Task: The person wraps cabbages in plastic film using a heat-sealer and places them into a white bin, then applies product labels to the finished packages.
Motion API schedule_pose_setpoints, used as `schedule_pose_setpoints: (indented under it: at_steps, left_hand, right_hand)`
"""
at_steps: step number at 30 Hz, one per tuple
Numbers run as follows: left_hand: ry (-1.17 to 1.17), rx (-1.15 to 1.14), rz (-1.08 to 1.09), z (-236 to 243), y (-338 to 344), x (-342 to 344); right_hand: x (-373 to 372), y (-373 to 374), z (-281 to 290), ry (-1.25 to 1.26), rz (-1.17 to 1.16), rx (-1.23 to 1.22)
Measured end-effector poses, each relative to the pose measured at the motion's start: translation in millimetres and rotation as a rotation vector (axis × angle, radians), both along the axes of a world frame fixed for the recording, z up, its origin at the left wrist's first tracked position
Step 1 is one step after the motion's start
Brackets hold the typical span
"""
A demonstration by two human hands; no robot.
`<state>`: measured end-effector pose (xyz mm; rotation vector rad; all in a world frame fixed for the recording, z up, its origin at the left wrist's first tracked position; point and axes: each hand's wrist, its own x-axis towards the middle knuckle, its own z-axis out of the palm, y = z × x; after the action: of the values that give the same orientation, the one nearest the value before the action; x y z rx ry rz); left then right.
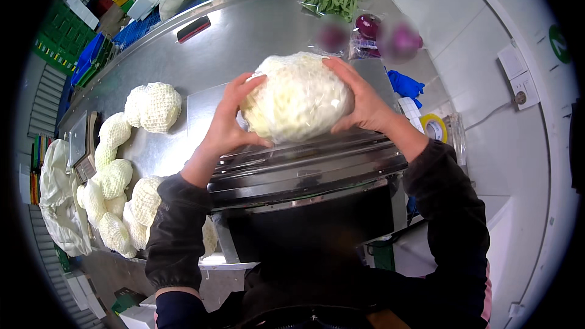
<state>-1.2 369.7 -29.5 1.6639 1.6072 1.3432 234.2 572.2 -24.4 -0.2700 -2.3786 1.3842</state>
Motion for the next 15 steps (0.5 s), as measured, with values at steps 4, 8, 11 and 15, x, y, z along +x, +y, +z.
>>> schedule_pose_setpoints:
  at_steps: [4, 8, 11, 15]
  left_hand:
    - [-0.155, -0.044, 0.016, 50, -61, 40]
    - [-0.637, -0.498, -0.056, 87, -152, 100]
    - [-0.989, -0.877, -0.004, 75, -175, 122]
    - [-1.278, -1.15, 0.106, 29, -177, 124]
  right_hand:
    - [41, -56, 78, 0.04, -0.014, 0.131]
    - [105, -139, 98, -0.335, 0.075, -0.251]
    - [121, -166, 90, -0.705, -0.004, -0.619]
    - [121, -173, 58, -0.987, -0.029, -0.913]
